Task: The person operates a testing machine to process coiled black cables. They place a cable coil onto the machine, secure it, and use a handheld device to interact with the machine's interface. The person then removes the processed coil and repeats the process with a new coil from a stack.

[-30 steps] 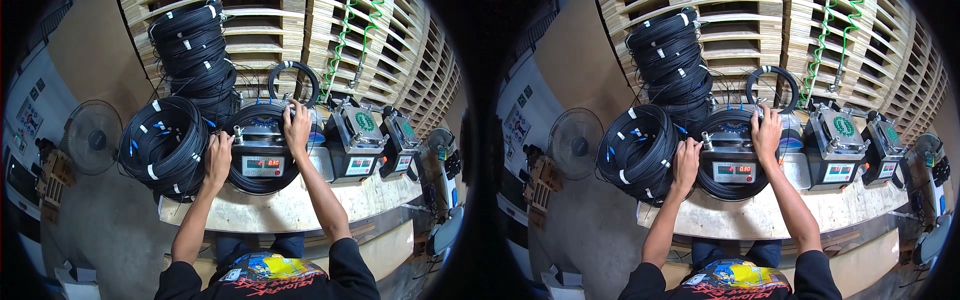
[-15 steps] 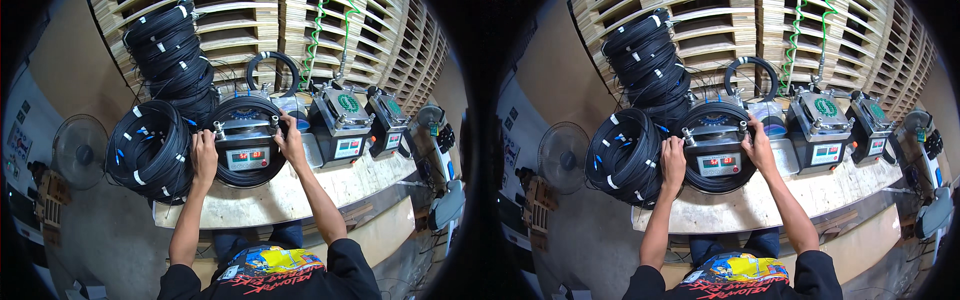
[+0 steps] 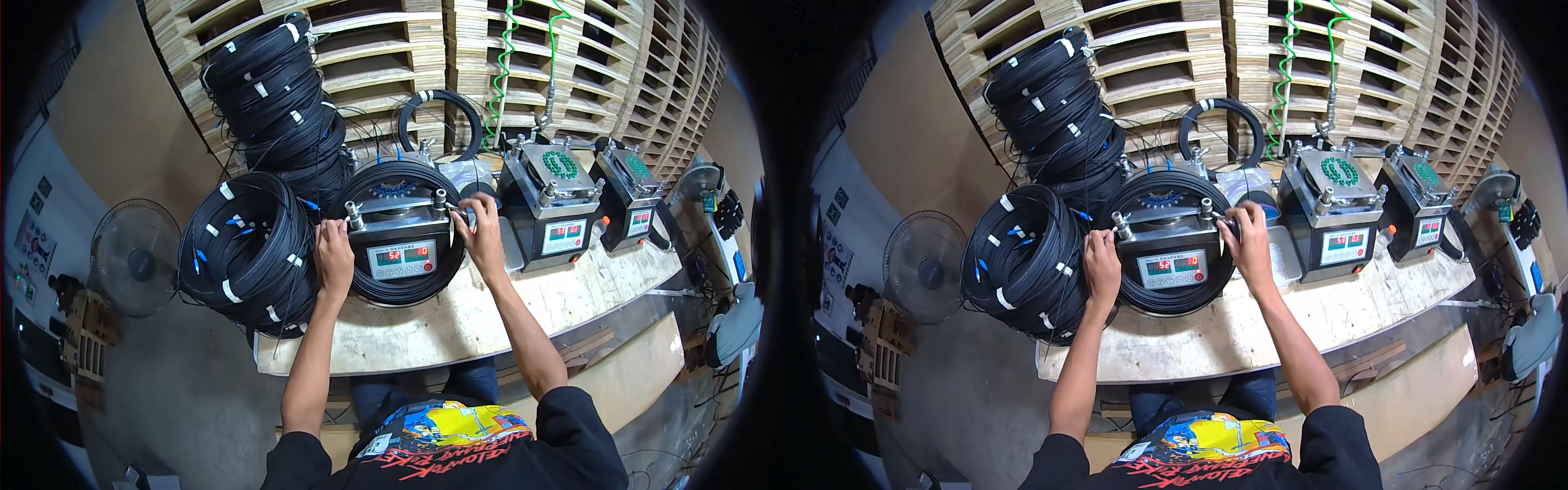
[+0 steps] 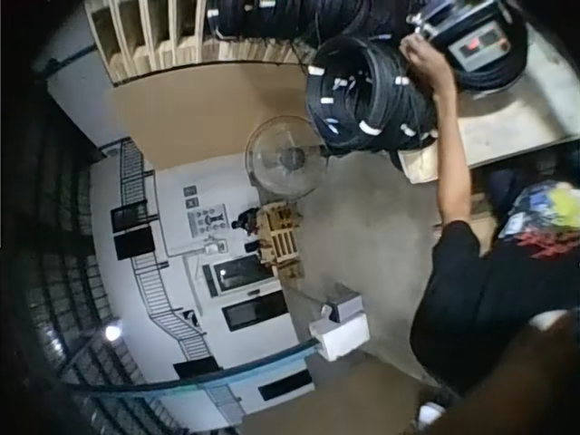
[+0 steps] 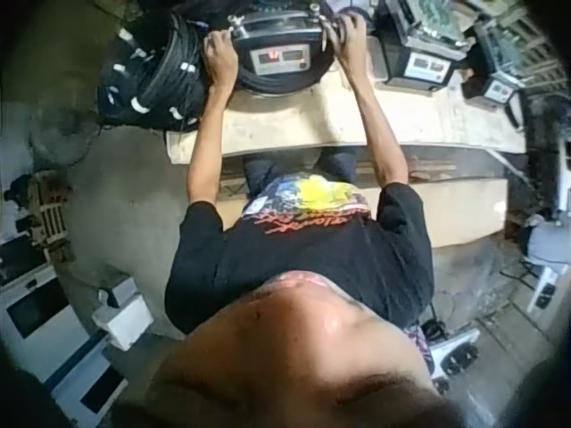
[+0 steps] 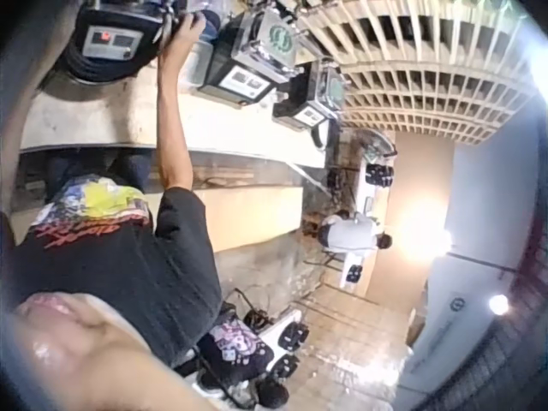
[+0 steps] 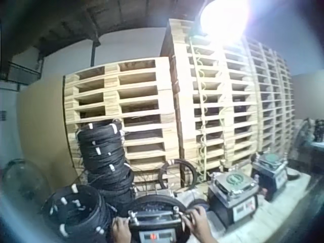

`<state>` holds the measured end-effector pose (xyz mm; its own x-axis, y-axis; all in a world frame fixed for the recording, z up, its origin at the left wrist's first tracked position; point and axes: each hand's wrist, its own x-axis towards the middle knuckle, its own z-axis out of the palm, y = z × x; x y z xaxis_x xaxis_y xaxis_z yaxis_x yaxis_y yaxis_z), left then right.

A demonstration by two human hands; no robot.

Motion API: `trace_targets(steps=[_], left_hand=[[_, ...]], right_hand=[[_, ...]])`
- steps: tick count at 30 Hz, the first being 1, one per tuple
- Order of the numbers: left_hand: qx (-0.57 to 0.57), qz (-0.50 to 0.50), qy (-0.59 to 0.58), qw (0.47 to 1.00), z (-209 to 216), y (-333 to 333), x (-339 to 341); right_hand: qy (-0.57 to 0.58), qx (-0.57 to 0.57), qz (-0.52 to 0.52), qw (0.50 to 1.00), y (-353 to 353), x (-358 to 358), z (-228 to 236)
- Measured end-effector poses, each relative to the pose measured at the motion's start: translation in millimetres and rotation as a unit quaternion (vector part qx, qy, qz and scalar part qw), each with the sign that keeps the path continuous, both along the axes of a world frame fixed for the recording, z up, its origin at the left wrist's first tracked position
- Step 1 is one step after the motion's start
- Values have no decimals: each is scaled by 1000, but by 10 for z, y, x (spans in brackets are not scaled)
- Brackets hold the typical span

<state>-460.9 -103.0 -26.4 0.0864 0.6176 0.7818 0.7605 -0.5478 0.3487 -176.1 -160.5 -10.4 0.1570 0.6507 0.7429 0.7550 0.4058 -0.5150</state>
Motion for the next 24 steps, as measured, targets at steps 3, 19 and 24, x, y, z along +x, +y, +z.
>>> trace_targets(steps=[3,19,24], left_hand=[[32,0,-23,999,-102,82,33],[106,29,-35,993,-262,161,49],[108,17,-52,993,-295,189,65]], right_hand=[[51,-6,14,999,8,-58,-83],[95,-85,21,992,23,-27,169],[156,-137,44,977,117,-75,79]])
